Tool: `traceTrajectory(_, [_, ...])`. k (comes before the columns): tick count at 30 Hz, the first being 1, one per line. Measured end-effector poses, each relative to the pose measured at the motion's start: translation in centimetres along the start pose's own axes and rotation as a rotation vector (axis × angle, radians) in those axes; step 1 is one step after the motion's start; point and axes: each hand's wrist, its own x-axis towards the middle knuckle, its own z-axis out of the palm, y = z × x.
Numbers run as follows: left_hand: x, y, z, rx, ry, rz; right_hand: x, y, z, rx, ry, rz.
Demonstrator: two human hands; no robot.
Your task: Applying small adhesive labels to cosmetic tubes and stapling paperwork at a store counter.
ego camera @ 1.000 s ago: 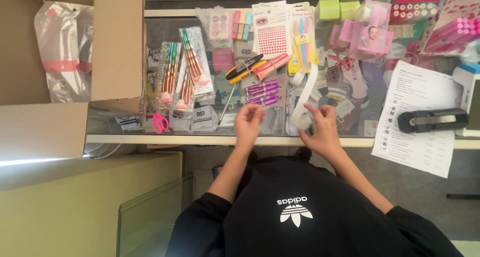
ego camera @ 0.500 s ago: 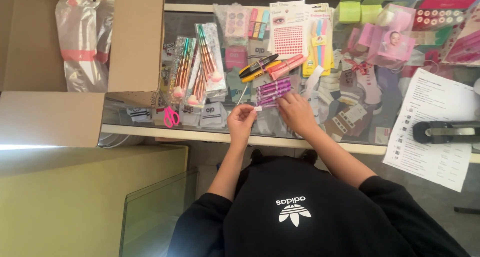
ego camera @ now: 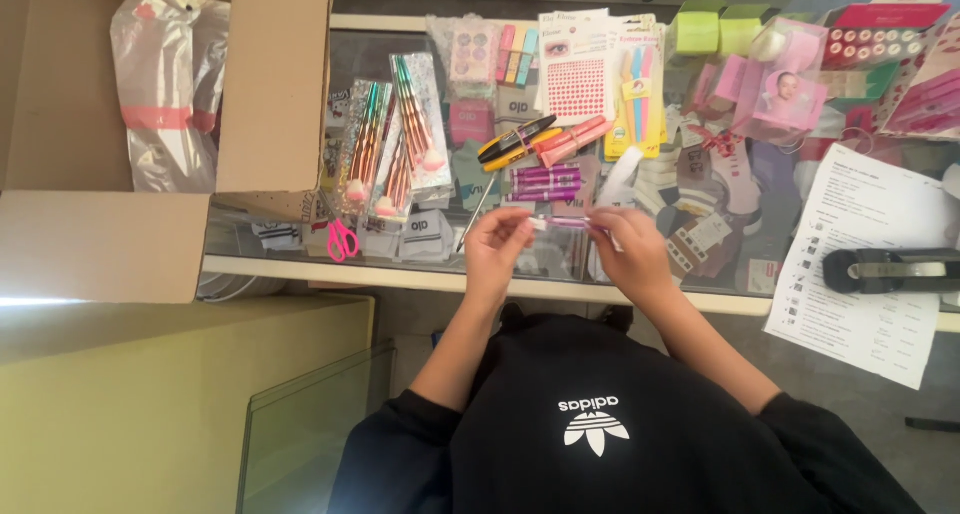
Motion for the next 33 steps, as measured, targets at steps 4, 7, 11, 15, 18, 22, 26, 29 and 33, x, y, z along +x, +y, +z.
traceTrajectory(4, [-0.9,4.9,3.3,0.002,-0.122,0.110,2.5,-2.7,-5.0,0.066,0.151,0.045])
traceTrajectory(7, [-1.3,6.5,5.7,0.025,-0.208,0.174,3.8,-4.6,-7.8,0.077,0.267,0.027])
traceTrajectory(11, [-1.4,8.4,8.7,0.113,-0.242,0.267,4.0,-5.0,-10.1,0.023,0.371,-0.047])
traceTrajectory(15, [-1.5,7.9,10.8,0.125,-0.267,0.278,3.7,-4.8,-12.1,0.005,0.410,-0.038])
traceTrajectory(18, [-2.0,8.6,12.5,0.102,-0.286,0.261,3.1,-4.5,-13.8,0.072,0.382,0.067])
traceTrajectory(22, [-2.1,8.5,14.1,0.106,-0.317,0.262,2.5,-3.6,-15.7,0.148,0.365,0.137])
traceTrajectory(26, [-2.7,8.3,15.6,0.094,-0.314,0.253,1.5,-2.6,-16.8,0.167,0.382,0.169])
traceTrajectory(29, [-2.7,7.8,16.5,0.093,-0.301,0.255,1.2,-1.9,-17.4,0.152,0.385,0.151])
traceTrajectory(33, [-3.0,7.6,17.4,0.102,-0.285,0.242,0.9,-1.2,-18.0,0.169,0.395,0.144])
